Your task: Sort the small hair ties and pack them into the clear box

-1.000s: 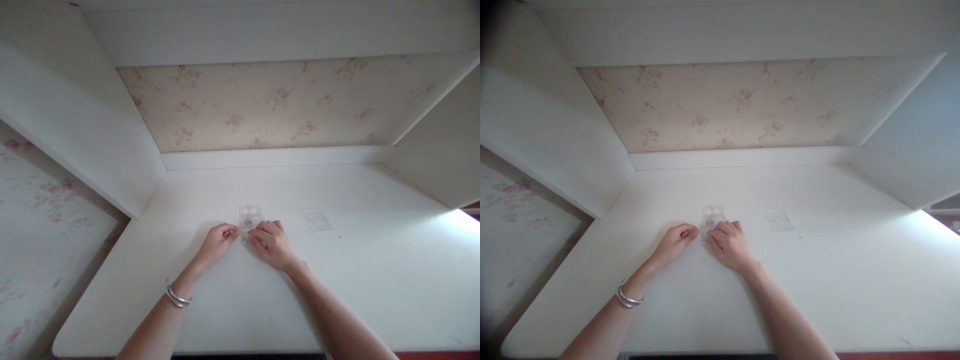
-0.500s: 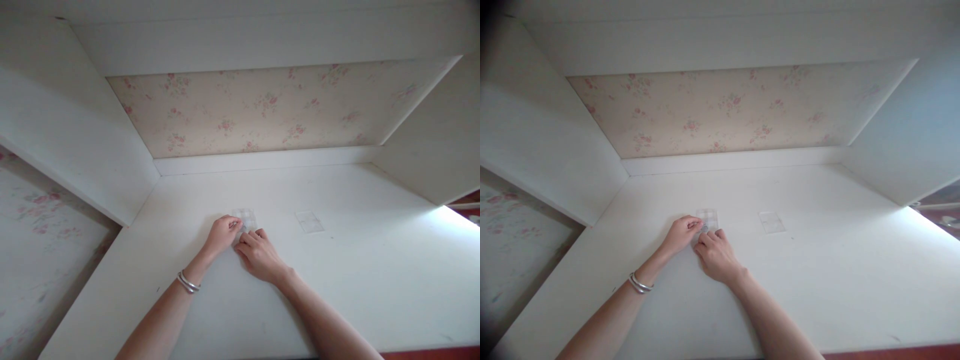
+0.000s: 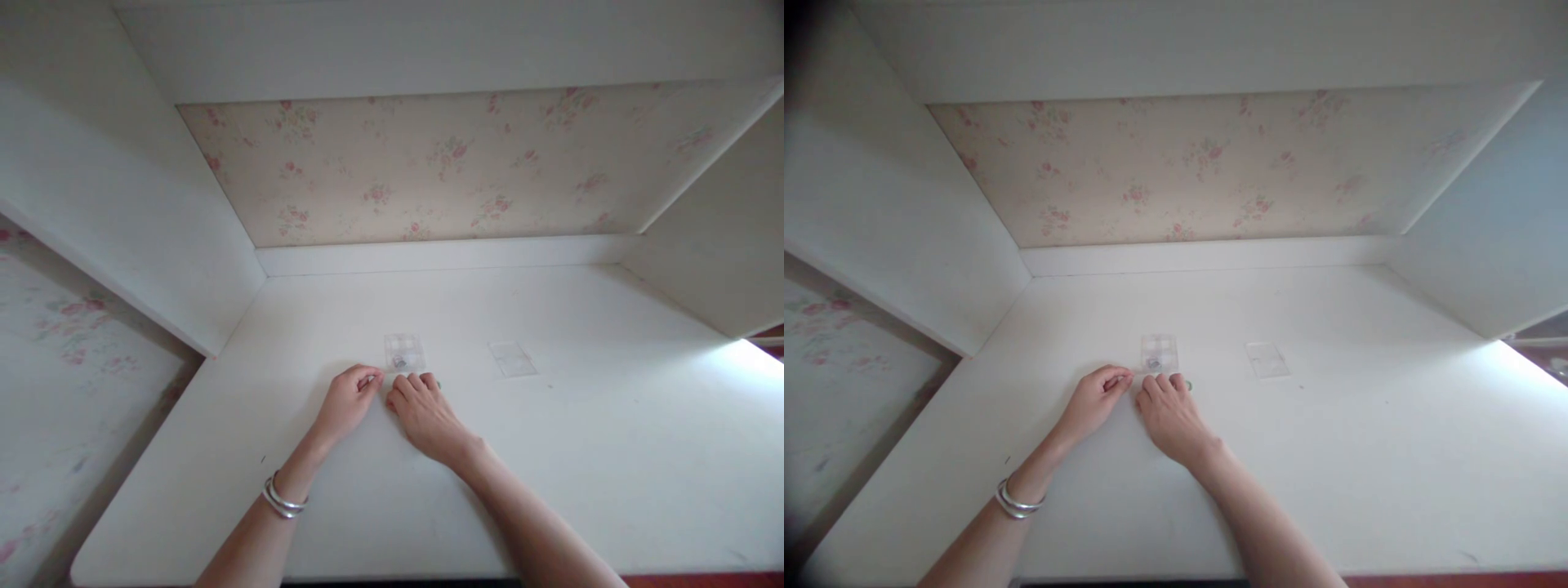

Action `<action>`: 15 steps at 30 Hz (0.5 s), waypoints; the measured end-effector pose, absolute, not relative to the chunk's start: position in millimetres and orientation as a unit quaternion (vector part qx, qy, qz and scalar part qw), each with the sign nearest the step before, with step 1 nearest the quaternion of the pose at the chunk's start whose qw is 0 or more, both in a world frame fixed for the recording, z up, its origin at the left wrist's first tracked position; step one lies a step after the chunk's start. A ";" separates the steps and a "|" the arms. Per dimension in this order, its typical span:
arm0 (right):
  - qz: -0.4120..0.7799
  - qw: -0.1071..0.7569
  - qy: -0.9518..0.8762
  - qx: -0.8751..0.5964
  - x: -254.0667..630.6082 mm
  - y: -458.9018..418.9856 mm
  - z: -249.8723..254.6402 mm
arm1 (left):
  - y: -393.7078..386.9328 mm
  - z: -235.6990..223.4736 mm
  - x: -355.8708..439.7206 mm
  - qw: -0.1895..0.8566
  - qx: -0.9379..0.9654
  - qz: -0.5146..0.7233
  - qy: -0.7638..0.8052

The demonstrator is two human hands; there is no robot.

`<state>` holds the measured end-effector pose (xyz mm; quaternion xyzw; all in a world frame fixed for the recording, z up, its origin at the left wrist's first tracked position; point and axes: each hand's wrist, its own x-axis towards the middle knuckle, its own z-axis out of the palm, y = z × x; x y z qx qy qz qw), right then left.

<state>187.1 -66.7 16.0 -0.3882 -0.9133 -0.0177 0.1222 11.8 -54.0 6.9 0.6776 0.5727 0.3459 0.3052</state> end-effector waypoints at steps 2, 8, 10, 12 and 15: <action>-0.004 0.128 -0.910 -0.395 189.2 -67.5 18.1 | -53.5 7.7 10.3 0.298 0.679 0.344 0.575; 0.047 0.129 -0.903 -0.406 191.8 -67.0 21.4 | -51.6 7.2 6.5 0.305 0.680 0.338 0.575; 0.053 0.121 -0.907 -0.400 189.1 -67.7 20.9 | -52.1 6.4 6.8 0.308 0.682 0.340 0.570; 0.050 0.115 -0.911 -0.394 186.6 -68.6 20.3 | -52.6 6.0 7.4 0.312 0.682 0.342 0.566; 0.058 0.124 -0.911 -0.389 186.5 -67.9 19.8 | -53.0 6.4 7.6 0.316 0.679 0.341 0.568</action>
